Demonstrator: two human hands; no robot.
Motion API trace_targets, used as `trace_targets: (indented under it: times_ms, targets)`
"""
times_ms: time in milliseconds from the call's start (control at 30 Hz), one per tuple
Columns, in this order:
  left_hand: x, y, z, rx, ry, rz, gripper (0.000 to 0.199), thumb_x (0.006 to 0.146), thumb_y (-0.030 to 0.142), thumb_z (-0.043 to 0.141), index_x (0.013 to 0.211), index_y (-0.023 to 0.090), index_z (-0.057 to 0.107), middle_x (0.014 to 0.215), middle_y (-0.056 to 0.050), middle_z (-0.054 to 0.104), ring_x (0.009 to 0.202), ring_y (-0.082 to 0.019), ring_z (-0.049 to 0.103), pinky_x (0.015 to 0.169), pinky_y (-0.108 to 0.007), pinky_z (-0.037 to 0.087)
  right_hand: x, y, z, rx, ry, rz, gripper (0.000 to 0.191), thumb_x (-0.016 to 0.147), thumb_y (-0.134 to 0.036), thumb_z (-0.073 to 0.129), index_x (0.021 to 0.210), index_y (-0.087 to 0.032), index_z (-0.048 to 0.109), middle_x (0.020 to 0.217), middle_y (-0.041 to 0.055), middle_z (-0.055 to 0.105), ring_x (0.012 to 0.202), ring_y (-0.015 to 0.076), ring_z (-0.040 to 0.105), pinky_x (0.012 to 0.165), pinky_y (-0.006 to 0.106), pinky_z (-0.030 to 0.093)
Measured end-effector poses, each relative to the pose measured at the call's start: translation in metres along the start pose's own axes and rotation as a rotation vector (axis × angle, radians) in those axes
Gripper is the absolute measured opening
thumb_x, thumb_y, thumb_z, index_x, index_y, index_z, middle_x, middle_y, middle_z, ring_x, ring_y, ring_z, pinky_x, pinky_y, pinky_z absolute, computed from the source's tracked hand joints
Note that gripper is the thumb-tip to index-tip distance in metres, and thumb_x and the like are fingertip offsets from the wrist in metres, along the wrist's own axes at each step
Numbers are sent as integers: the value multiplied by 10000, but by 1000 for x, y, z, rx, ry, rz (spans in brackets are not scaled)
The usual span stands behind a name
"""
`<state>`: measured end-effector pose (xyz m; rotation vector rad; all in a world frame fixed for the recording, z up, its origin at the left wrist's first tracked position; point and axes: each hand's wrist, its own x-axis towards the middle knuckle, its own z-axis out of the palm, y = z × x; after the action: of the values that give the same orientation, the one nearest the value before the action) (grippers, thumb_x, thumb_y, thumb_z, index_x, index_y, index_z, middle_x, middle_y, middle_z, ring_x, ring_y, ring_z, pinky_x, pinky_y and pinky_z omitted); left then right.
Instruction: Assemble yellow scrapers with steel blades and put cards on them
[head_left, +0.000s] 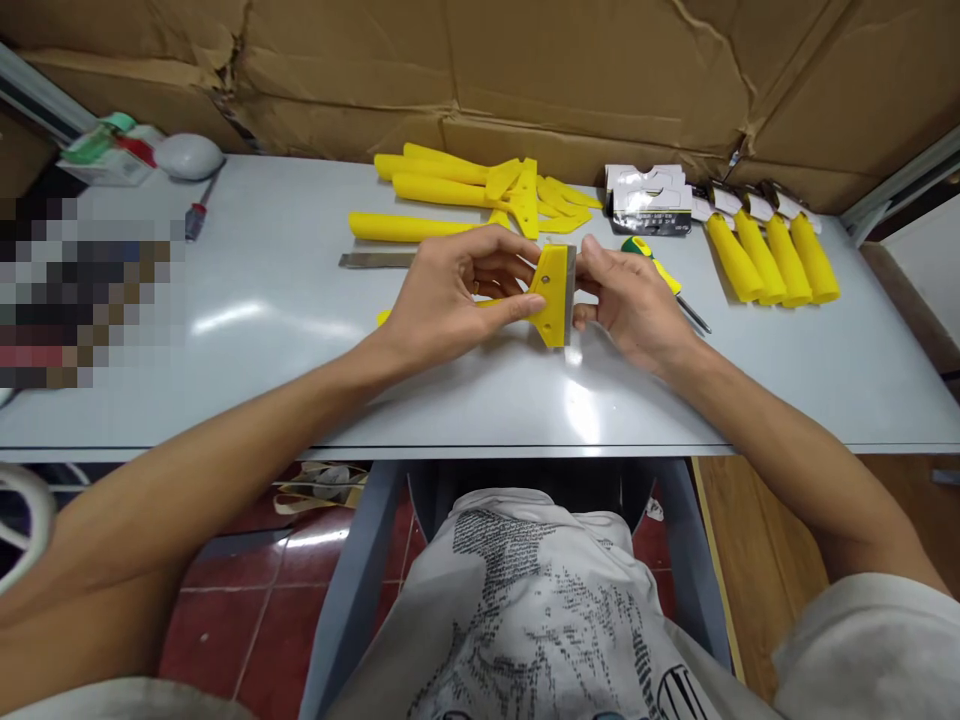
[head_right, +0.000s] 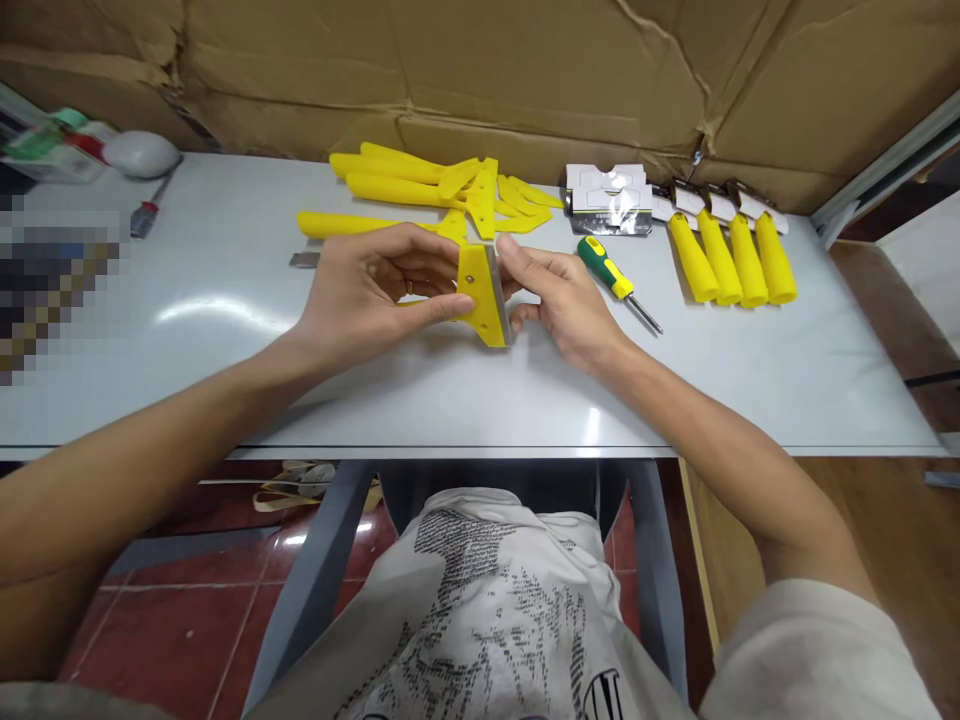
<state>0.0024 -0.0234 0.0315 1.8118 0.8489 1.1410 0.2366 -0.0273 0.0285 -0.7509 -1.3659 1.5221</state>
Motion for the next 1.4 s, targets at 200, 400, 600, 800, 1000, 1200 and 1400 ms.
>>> trace_targets:
  times_ms: [200, 400, 600, 800, 1000, 1200, 1400]
  targets:
    - [4, 0, -4, -7, -24, 1, 454, 837, 576, 1059, 1083, 251, 858, 1110, -38, 867, 925, -224, 834, 867, -384, 730, -1, -4, -1, -43, 20, 2, 498, 730, -600, 1113, 850, -213, 824, 888, 12, 762, 787, 136, 670, 608, 231, 573]
    - [15, 1, -19, -23, 0, -62, 540, 729, 654, 1099, 1036, 284, 854, 1122, -45, 864, 958, -255, 800, 790, -407, 694, 2, 3, -8, -134, 148, -34, 564, 870, -732, 970, 817, -212, 760, 924, 60, 802, 764, 156, 712, 543, 250, 516]
    - [33, 13, -57, -95, 343, -194, 615, 486, 667, 1146, 933, 365, 852, 1064, 31, 882, 995, -326, 793, 865, -583, 682, 14, 23, -2, -817, 0, -332, 277, 1091, -388, 727, 953, -176, 841, 908, 58, 810, 703, 139, 624, 732, 314, 504]
    - [43, 1, -74, -97, 446, -321, 648, 379, 549, 1137, 888, 311, 815, 1012, 10, 883, 988, -310, 795, 912, -596, 680, 56, 23, 31, -1414, -172, -239, 391, 1123, -155, 579, 1332, -195, 907, 1239, 153, 814, 1037, 269, 727, 821, 384, 442]
    - [40, 0, -71, -49, 415, -316, 589, 489, 509, 1099, 952, 309, 794, 1073, 0, 885, 1137, -318, 832, 998, -538, 681, 77, 13, 56, -1556, -169, -75, 468, 1094, -77, 537, 1379, -210, 883, 1371, 181, 787, 1161, 322, 729, 830, 402, 460]
    - [41, -5, -75, -53, 421, -321, 541, 546, 533, 1082, 950, 320, 793, 1090, -20, 877, 1172, -346, 824, 904, -515, 705, 83, 12, 54, -1609, -186, -84, 525, 1052, -13, 514, 1373, -204, 883, 1408, 183, 782, 1184, 324, 746, 840, 408, 464]
    - [43, -12, -76, -64, 418, -276, 576, 505, 536, 1129, 922, 303, 807, 963, -9, 842, 1000, -308, 772, 973, -605, 654, 94, 14, 48, -1593, -206, -139, 421, 996, -9, 579, 1129, -203, 928, 1272, 140, 850, 1119, 325, 755, 776, 404, 432]
